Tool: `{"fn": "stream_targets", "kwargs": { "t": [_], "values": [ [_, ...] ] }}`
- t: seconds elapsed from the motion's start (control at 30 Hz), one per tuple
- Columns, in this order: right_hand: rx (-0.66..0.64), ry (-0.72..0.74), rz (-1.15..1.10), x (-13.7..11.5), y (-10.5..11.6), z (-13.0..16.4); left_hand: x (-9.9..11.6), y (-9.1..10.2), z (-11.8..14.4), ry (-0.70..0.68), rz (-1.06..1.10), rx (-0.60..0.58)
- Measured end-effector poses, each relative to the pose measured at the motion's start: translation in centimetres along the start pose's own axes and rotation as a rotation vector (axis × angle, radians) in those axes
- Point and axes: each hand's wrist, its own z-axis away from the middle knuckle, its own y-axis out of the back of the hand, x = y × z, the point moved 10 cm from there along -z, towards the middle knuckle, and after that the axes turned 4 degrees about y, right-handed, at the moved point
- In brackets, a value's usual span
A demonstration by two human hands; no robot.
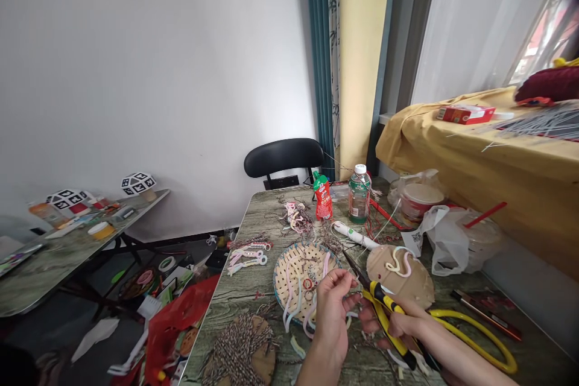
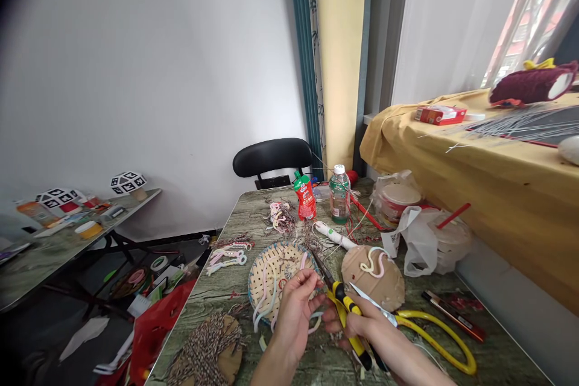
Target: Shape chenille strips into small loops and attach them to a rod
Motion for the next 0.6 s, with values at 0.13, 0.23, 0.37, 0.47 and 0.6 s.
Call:
{"fn": "stream_targets", "kwargs": {
  "t": [0.13,0.23,0.37,0.47,0.6],
  "values": [
    [-0.007,-0.069,0.071,1.4,0.6,-0.6,0.7,0.0,0.0,0.015,0.006,-0.027],
    [-0.049,-0.12,0.052,1.8,0.5,-0.6,1.8,0.4,0.3,0.002,-0.001,-0.003],
    [-0.073,-0.1,0.049,1.4,0.6,-0.6,3.6,0.1,1.4,-0.034,-0.044,0.003],
    [-0.057,-0.1,0.071,1.3,0.6,-0.6,4.7,-0.6,2.3,-0.076,-0.127,-0.004],
    [0.003,-0.079,0.038,0.4,0.1,0.2,5.8,-0.7,2.7,-0.131,-0.204,0.036]
  ]
}}
